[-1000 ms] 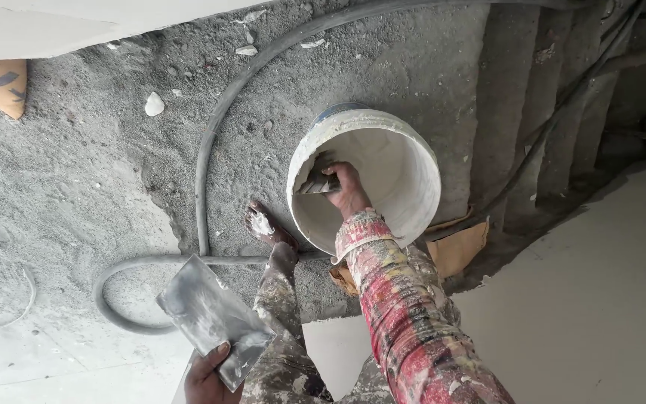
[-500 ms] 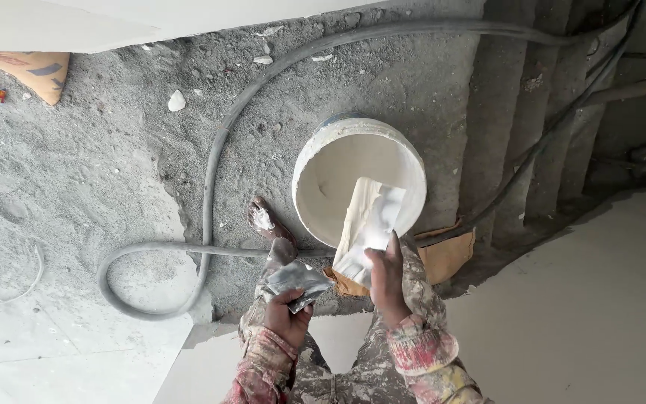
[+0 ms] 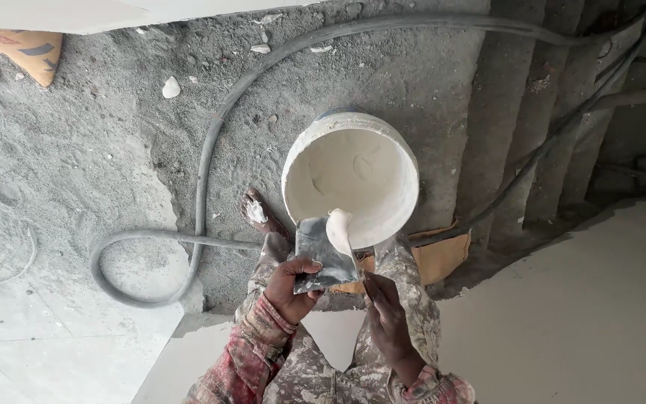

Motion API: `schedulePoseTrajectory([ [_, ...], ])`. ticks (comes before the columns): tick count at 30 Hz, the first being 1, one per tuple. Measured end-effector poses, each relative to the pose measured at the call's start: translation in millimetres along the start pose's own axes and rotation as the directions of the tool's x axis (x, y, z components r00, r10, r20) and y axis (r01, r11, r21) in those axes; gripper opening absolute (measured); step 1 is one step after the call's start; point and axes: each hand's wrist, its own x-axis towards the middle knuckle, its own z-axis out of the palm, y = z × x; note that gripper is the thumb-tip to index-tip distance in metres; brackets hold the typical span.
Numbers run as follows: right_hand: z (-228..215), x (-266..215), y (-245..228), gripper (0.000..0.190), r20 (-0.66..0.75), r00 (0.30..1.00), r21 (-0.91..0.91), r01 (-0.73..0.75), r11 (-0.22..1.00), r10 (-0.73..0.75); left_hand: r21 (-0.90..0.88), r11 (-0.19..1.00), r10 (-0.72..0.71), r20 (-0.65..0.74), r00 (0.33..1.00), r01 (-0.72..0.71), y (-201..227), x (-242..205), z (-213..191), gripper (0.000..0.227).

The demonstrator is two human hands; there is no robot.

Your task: The person scoops white wall putty from a bucket onto a hawk, then uses a putty knife to spread the putty over the ceiling and wall surfaces along a staircase, working in horizontal strokes and reloading from the bucket repeatedly.

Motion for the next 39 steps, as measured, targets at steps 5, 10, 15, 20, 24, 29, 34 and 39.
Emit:
schedulePoseTrajectory([
  [5, -87, -1, -17, 0.05, 0.037, 0.998, -0.32, 0.059, 0.946, -0.05, 0.36, 0.917, 0.121, 0.158, 0.98, -0.171, 10, -7, 23, 0.023],
  [10, -71, -4, 8, 0.022, 0.095, 0.975, -0.459, -0.136, 0.878, 0.201, 0.774, 0.431, 0.216, 0.411, 0.886, -0.464, 3, 0, 29, 0.047],
  [15, -14, 73, 8, 0.041, -0.024, 0.994, -0.611, 0.073, 0.788, -0.111, 0.964, 0.185, 0.002, 0.192, 0.981, -0.189, -4, -29, 45, 0.063],
  [20, -24, 103, -1, 0.022, -0.152, 0.962, -0.381, -0.269, 0.884, 0.227, 0.894, 0.429, -0.071, 0.177, 0.982, -0.131, -2, -48, -31, 0.053],
  [24, -36, 71, 13, 0.026, -0.088, 0.854, 0.431, -0.431, 0.793, 0.512, 0.708, 0.69, 0.02, 0.192, 0.981, -0.153, 14, -18, -121, 0.028],
  [29, -5, 57, 10, 0.039, 0.474, 0.711, 0.785, -0.609, 0.116, 0.519, 0.442, 0.896, -0.047, 0.197, 0.979, -0.046, 28, -29, -10, 0.033],
  [34, -20, 85, 67, 0.055, 0.484, 0.61, 0.47, -0.786, 0.401, 0.627, 0.159, 0.971, 0.092, 0.445, 0.891, -0.18, 78, -30, -13, 0.047],
  [39, -9, 169, 92, 0.032, 0.36, 0.863, -0.547, -0.112, 0.829, 0.354, -0.001, 0.846, 0.502, 0.341, 0.795, -0.534, 142, -11, -42, 0.049],
])
